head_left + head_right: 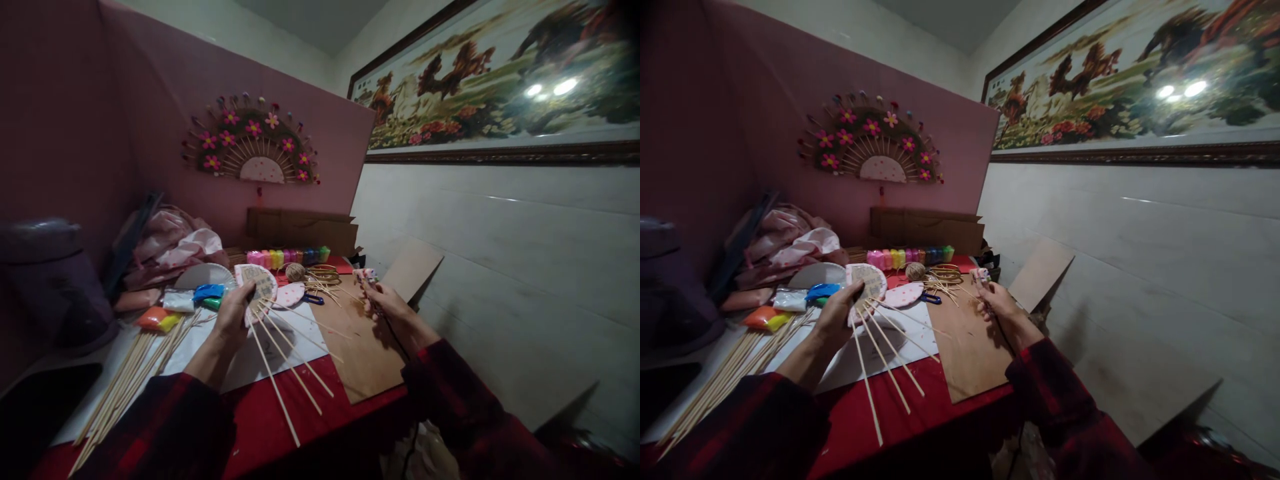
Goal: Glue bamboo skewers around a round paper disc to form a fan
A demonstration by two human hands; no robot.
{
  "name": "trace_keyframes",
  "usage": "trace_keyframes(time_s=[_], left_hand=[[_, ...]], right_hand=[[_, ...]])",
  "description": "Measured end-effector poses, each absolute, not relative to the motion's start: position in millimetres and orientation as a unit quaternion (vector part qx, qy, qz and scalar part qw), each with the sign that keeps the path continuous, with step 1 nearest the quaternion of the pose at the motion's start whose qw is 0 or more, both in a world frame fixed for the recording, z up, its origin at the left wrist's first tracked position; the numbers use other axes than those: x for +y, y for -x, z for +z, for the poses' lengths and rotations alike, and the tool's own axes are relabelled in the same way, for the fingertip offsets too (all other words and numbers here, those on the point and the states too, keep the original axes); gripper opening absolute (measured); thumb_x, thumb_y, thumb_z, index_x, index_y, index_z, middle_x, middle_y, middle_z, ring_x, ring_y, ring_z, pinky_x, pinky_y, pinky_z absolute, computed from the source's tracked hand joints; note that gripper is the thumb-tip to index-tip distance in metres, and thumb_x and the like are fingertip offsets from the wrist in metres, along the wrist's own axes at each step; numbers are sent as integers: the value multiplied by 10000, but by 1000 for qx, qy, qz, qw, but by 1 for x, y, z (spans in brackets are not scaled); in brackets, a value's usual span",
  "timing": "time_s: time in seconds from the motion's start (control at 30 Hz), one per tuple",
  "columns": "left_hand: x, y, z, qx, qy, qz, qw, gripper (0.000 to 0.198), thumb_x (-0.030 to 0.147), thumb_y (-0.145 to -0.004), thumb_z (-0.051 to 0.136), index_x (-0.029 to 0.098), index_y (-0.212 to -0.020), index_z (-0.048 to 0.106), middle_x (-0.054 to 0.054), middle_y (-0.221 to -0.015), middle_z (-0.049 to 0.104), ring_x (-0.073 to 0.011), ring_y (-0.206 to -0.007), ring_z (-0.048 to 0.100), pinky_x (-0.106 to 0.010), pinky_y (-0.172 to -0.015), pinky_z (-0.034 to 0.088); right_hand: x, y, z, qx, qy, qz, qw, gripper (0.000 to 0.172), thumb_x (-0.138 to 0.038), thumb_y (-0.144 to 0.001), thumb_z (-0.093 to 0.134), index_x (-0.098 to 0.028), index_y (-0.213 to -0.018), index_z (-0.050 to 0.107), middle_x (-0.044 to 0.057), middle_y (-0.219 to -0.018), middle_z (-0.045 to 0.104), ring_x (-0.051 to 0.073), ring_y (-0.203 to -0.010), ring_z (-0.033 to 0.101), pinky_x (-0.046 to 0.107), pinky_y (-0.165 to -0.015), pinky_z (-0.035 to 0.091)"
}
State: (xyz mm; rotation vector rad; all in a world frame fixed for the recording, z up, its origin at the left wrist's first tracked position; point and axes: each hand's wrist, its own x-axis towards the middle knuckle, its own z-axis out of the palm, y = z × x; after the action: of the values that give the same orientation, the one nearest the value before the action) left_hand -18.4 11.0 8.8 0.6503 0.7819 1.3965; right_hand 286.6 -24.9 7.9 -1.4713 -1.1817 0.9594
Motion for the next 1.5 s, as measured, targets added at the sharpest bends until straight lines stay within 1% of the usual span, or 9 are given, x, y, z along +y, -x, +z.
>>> trace_keyframes(time_s=[0.1, 0.17, 0.23, 0.4, 0.63, 0.83, 1.07, 1.23, 1.5], left_hand=[[8, 15, 5, 360, -329, 566, 665, 150, 135, -815, 533, 49, -853, 649, -110, -669, 700, -174, -508, 643, -254, -439, 521], [8, 14, 2, 354, -358, 539, 676, 174, 158, -808, 551, 47, -874, 667, -129, -710, 712, -185, -544, 656, -266, -477, 530], [9, 12, -1, 359, -380, 522, 674, 174, 166, -793, 574, 48, -861, 682, -134, -714, 714, -181, -550, 655, -259, -501, 527], [10, 11, -6, 362, -404, 498, 677, 169, 195, -763, 615, 56, -822, 693, -144, -731, 716, -183, -564, 656, -268, -531, 525], [14, 11, -14, 341, -413, 491, 687, 230, 248, -732, 640, 54, -846, 686, -136, -714, 702, -210, -576, 652, -348, -580, 548], [11, 11, -11, 350, -425, 481, 682, 243, 265, -722, 657, 50, -832, 687, -142, -713, 703, -201, -567, 647, -310, -557, 528], [6, 11, -6, 342, -437, 480, 680, 243, 244, -737, 645, 52, -877, 695, -137, -743, 715, -190, -579, 654, -294, -575, 522], [5, 11, -6, 343, -438, 486, 674, 239, 243, -726, 663, 52, -863, 705, -142, -742, 717, -189, -584, 656, -281, -569, 514], [4, 11, -5, 347, -443, 477, 675, 257, 267, -723, 660, 59, -865, 710, -125, -718, 713, -182, -572, 644, -281, -567, 501]], right_hand=[[-39, -269, 21, -495, 499, 531, 473, 436, -542, -740, 654, -171, -889, 480, -27, -692, 521, 11, -386, 323, 134, -321, 209], [-48, -255, 26, -523, 451, 575, 438, 459, -511, -728, 687, -154, -948, 501, -58, -626, 467, -3, -362, 265, 135, -316, 180], [-56, -239, 29, -554, 422, 598, 397, 473, -512, -747, 672, -134, -985, 516, -52, -625, 472, -7, -360, 265, 136, -313, 188], [-64, -207, 31, -623, 435, 567, 318, 592, -669, -736, 566, -109, -928, 564, -12, -656, 499, 27, -402, 373, 141, -287, 277], [-60, -195, 28, -668, 482, 511, 247, 607, -721, -747, 485, -123, -822, 559, -30, -600, 436, 36, -411, 377, 148, -303, 303], [-60, -191, 29, -678, 474, 493, 269, 605, -733, -731, 494, -130, -753, 534, -43, -551, 408, 30, -409, 341, 147, -320, 262], [-61, -188, 32, -682, 476, 494, 253, 617, -754, -717, 481, -139, -736, 523, -59, -522, 374, 31, -398, 315, 160, -328, 242], [-62, -186, 36, -681, 472, 503, 248, 625, -764, -692, 501, -141, -729, 529, -58, -531, 371, 29, -403, 316, 168, -336, 243], [-60, -187, 35, -689, 483, 481, 246, 606, -736, -734, 485, -132, -722, 540, -42, -519, 412, 33, -395, 347, 162, -336, 252]])
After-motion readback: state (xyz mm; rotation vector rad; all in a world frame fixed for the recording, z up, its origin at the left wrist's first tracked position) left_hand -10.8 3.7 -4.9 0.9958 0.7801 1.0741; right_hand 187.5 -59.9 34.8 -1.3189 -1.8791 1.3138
